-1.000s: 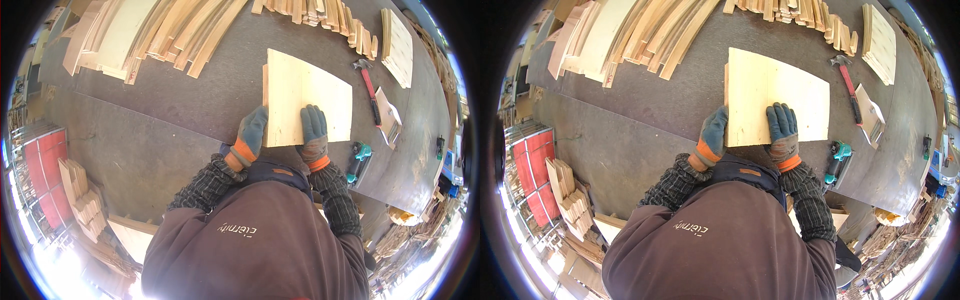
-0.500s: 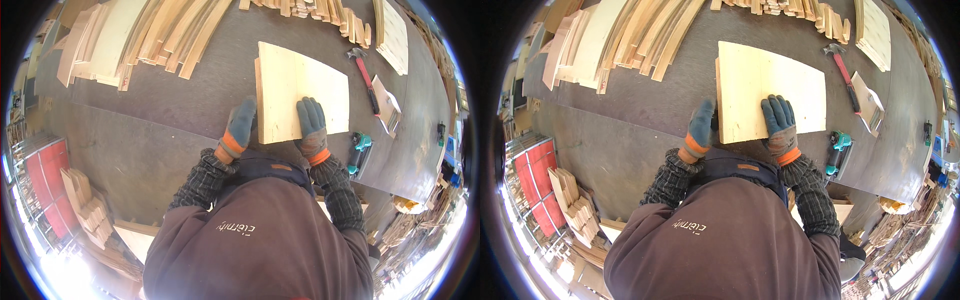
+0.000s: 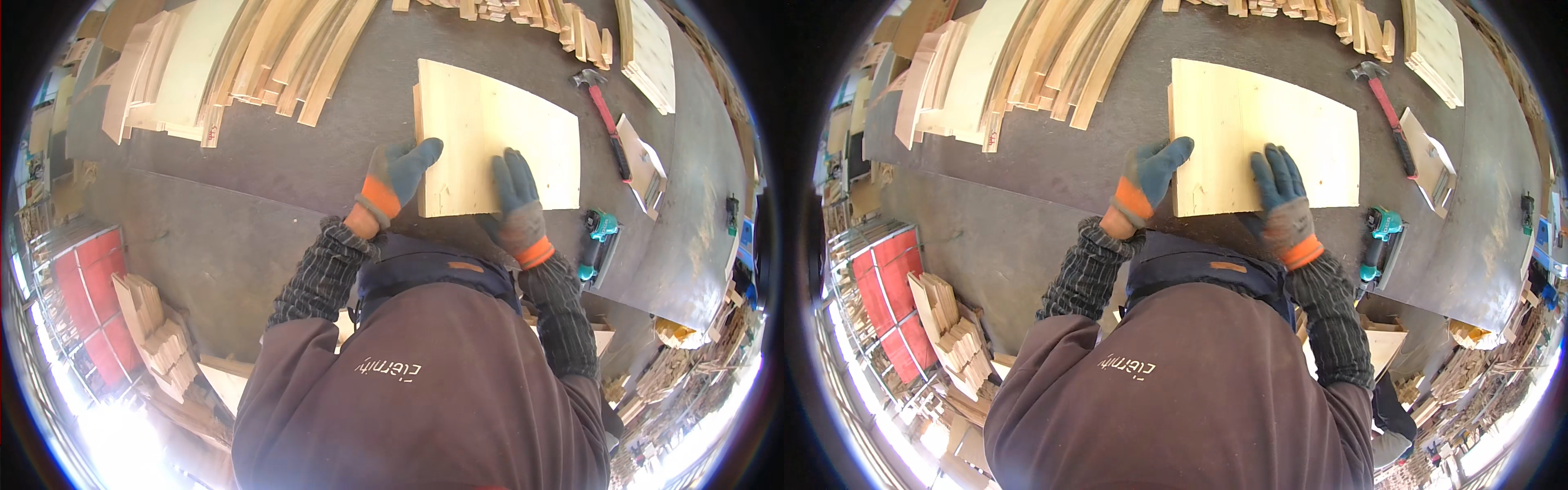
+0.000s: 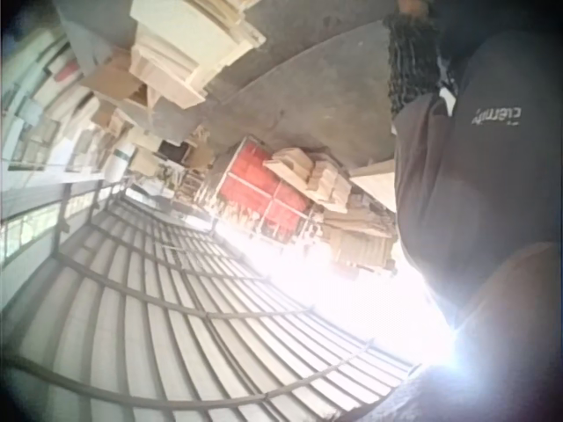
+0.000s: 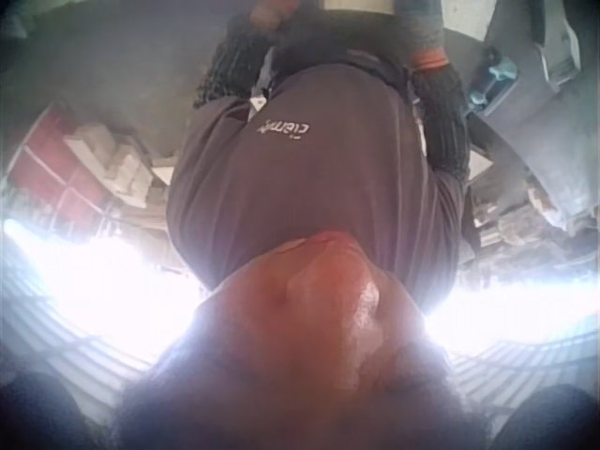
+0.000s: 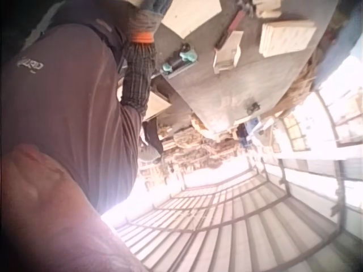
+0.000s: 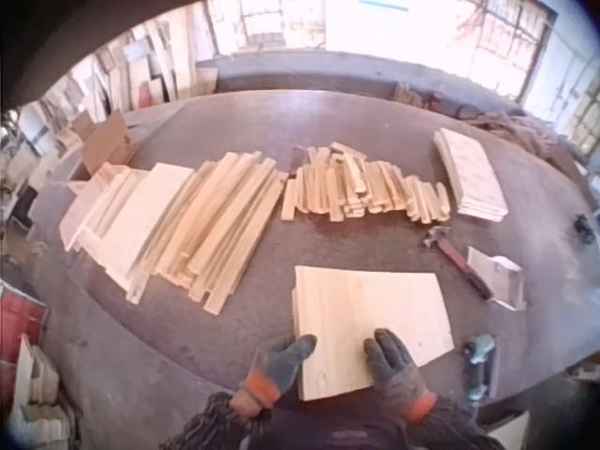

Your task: Assembling a small wooden box using a nail gun and hammer to attach thin strips to a plywood base.

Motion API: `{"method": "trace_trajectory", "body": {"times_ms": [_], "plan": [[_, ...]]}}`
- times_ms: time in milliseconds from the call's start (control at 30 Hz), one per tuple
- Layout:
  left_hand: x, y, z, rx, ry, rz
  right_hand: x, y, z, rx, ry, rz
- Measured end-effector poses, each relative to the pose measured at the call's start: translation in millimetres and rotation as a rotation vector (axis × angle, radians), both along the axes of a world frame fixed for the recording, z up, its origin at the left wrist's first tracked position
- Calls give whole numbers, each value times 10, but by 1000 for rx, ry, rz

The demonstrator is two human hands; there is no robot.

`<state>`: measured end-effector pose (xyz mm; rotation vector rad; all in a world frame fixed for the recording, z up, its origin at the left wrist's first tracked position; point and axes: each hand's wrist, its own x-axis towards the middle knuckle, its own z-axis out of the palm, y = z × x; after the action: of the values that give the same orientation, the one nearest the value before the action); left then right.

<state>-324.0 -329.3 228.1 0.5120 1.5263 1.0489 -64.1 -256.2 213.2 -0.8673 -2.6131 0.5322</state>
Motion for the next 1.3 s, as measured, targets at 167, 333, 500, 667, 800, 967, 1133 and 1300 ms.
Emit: {"method": "trace_trajectory", "body": {"times_ms": [167,333,500,667,800,967,1133,1300], "plan": [[-110,9,-13,-50,-2,40,1387,64,-459,24,-137,-642],[-147,85,-157,7,-45,26,3402,34,-1451,-7,-417,-957],[-148,40,-156,-17,-45,75,3731,18,-1943,-186,-994,-1029],[-113,66,-233,-35,-71,49,3865,97,-1663,-515,-182,-1065],[-139,-40,-245,-54,-52,49,3065,56,-369,-961,236,-1073],[-64,-13,-314,-46,-75,43,1572,-40,958,-1224,317,-856],[22,-78,-377,-26,-52,77,355,-20,1515,-1536,194,-483],[57,-111,-348,-74,-44,59,-106,-46,1435,-1576,41,-394]]}}
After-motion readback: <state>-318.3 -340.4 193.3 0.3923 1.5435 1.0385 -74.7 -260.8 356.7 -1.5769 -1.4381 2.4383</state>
